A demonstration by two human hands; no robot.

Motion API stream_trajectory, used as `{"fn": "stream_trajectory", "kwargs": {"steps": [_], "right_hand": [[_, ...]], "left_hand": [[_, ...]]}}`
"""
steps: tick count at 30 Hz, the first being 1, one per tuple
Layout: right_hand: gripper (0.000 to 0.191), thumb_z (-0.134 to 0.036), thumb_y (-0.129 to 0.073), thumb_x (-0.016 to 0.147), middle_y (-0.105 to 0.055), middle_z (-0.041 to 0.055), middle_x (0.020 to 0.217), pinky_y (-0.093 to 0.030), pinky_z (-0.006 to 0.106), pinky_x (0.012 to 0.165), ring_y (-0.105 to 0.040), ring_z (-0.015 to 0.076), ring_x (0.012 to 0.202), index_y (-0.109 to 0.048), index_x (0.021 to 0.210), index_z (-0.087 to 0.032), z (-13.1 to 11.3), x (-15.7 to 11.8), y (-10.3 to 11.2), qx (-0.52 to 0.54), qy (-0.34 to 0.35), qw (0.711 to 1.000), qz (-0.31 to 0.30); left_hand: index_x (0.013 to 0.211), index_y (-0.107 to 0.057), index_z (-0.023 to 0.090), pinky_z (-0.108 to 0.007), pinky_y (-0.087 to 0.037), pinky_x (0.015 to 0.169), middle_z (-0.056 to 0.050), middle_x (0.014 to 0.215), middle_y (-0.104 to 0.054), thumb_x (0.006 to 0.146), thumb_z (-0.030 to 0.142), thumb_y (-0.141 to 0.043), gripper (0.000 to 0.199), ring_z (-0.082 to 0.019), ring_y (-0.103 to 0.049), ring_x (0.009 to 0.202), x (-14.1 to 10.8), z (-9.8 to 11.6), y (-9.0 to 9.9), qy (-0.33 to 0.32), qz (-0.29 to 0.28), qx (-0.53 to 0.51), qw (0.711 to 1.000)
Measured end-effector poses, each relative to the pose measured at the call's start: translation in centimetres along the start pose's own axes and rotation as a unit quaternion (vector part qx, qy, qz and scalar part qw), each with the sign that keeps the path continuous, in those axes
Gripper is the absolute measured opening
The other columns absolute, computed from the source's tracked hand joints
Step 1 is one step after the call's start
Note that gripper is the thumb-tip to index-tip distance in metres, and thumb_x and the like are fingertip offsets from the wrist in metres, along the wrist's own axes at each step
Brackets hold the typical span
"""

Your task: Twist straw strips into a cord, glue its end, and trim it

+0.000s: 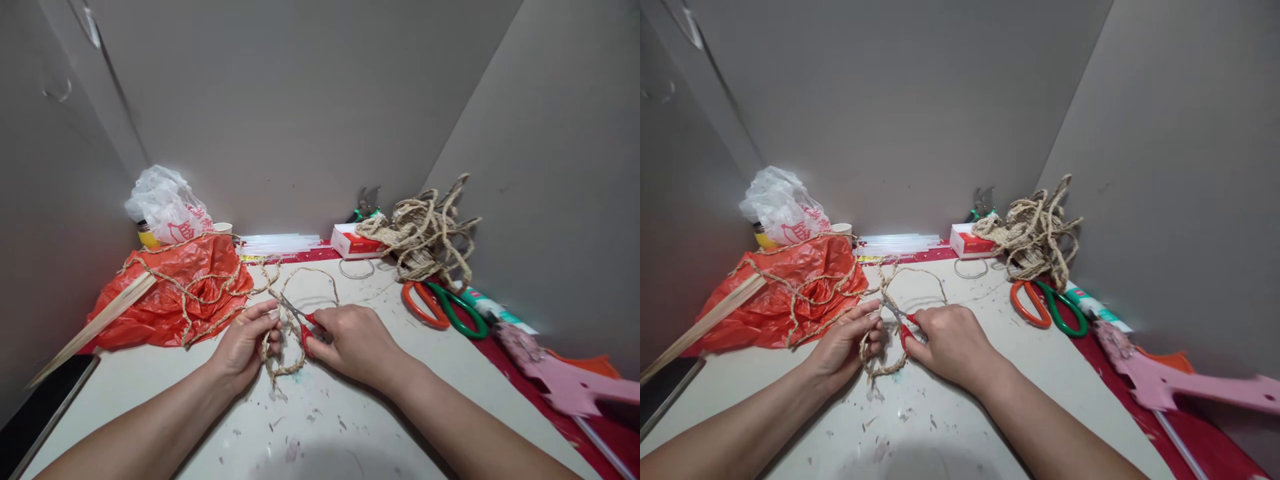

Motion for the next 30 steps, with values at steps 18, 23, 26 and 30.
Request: {"fn": "stream_trajectory", "kwargs": {"steps": [18,23,26,30], "right_hand": [[0.024,-0.033,-0.056,0.079,-0.068,0.0037,0.059,-0.024,0.026,0.052,-0.058,0.0153,0.054,-0.062,0.061,-0.019,-0.25,0.13,0.22,-0.022,-0.017,0.999,-0.030],[0.025,-0.033,-0.055,0.080,-0.068,0.0042,0.060,-0.025,0.026,0.053,-0.059,0.0152,0.055,-0.062,0.062,-0.018,-0.35,0.02,0.22,-0.018,-0.018,0.999,-0.036],[0.024,-0.033,-0.055,0.080,-0.069,0.0042,0.061,-0.024,0.027,0.053,-0.059,0.0149,0.055,-0.063,0.063,-0.018,-0.32,0.04,0.24,-0.013,-0.019,0.999,-0.033],[0.023,-0.031,-0.055,0.080,-0.068,0.0035,0.061,-0.023,0.026,0.053,-0.058,0.0141,0.055,-0.063,0.063,-0.018,-0.38,0.08,0.40,-0.007,-0.022,0.999,-0.038]], "left_hand": [[0.098,-0.061,0.013,-0.015,-0.037,0.046,-0.001,0.065,-0.055,0.069,0.011,-0.070,0.031,-0.006,-0.049,0.051,0.23,0.22,0.12,0.019,0.006,-0.017,1.000],[0.098,-0.060,0.011,-0.015,-0.037,0.046,-0.001,0.066,-0.054,0.070,0.010,-0.068,0.029,-0.005,-0.047,0.050,0.35,0.10,0.28,0.014,0.007,-0.014,1.000],[0.098,-0.061,0.011,-0.015,-0.036,0.046,-0.001,0.067,-0.054,0.072,0.011,-0.068,0.028,-0.005,-0.046,0.051,0.49,0.01,0.46,0.011,-0.003,-0.015,1.000],[0.098,-0.060,0.012,-0.015,-0.037,0.046,-0.001,0.067,-0.054,0.072,0.010,-0.067,0.027,-0.005,-0.046,0.051,0.60,0.00,0.66,0.010,-0.006,-0.016,1.000]]}}
Point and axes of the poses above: each hand's wrist, its own x-axis towards the middle knuckle, its own y-axis out of the back of the hand, z = x × y, the point moved 1 cm from there along x, towards the middle knuckle
